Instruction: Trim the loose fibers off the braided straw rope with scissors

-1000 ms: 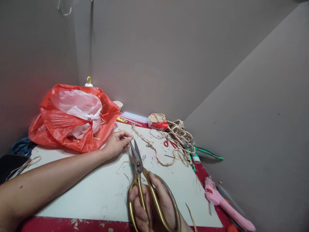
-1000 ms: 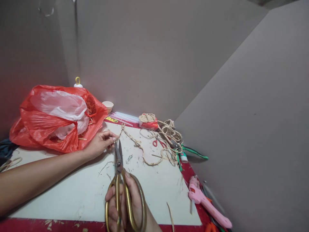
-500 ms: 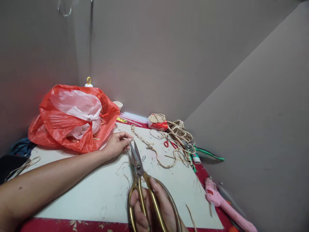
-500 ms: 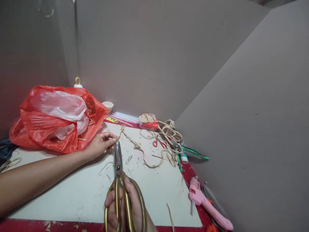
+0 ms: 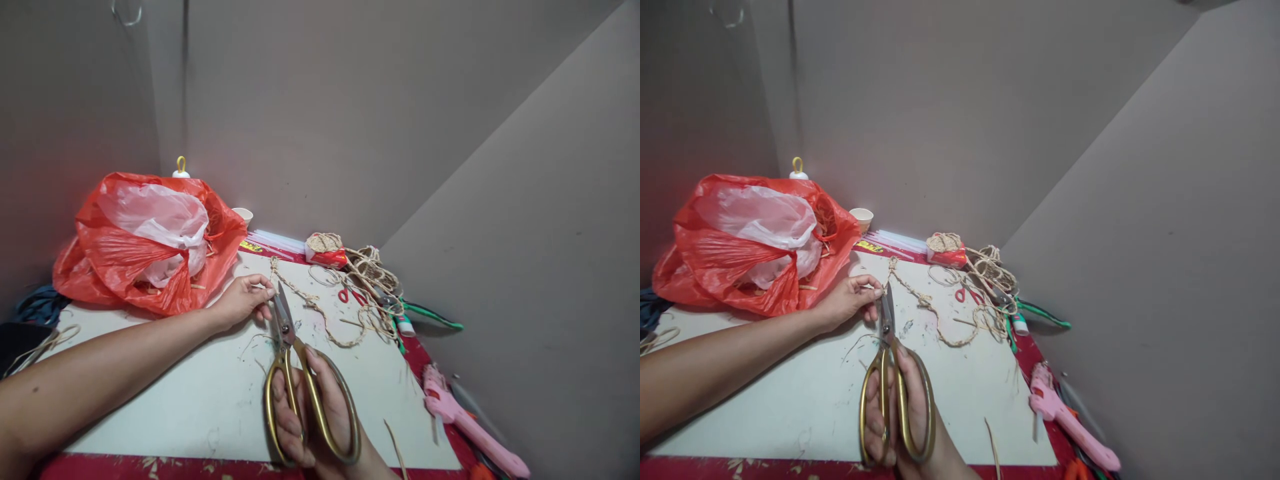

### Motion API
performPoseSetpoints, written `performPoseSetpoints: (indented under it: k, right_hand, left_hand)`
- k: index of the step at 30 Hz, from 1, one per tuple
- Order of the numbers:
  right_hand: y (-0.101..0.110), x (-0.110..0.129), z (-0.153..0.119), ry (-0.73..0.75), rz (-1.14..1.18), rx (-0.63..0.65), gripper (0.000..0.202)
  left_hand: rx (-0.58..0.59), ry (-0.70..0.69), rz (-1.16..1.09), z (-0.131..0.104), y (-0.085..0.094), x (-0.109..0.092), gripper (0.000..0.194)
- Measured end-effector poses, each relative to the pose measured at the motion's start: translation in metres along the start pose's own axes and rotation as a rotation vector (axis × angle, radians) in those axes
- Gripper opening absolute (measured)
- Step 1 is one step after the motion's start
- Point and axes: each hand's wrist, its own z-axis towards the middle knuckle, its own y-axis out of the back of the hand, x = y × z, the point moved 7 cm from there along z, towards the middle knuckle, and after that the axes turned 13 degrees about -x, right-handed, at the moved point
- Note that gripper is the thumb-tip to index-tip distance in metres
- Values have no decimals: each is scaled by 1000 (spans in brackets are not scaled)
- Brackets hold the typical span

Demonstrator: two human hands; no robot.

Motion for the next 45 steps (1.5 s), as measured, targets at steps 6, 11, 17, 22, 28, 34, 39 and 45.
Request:
performPoseSetpoints:
  k: [6, 11, 17, 22, 28, 34, 39, 45]
  right_hand:
    - [-1, 0, 4, 15, 52, 64, 56]
    - [-1, 8, 7, 76, 87, 33, 56]
    - [2, 14, 9, 100, 67, 36, 58]
    - [2, 11, 8, 53, 53, 75, 59]
    - [0, 4, 5, 29, 56, 164, 63]
    - [-4, -2, -1, -5, 59, 273, 65]
    - [-7, 1, -1, 14, 61, 271, 62]
    - [-6, 5, 4, 40, 54, 185, 54]
  left_hand:
    - [27, -56, -31, -1, -4, -5, 29]
    - [42, -170, 80, -4, -7, -7, 24]
    - [32, -87, 6, -4, -6, -6, 30]
    - [59, 102, -59, -3, -6, 3, 64]
    - [39, 175, -102, -1, -5, 11, 57]
    - [25, 186, -129, 3, 1, 9, 58]
    - [139, 166, -46, 1, -7, 11, 26]
    - [92, 56, 135, 2, -6, 11, 28]
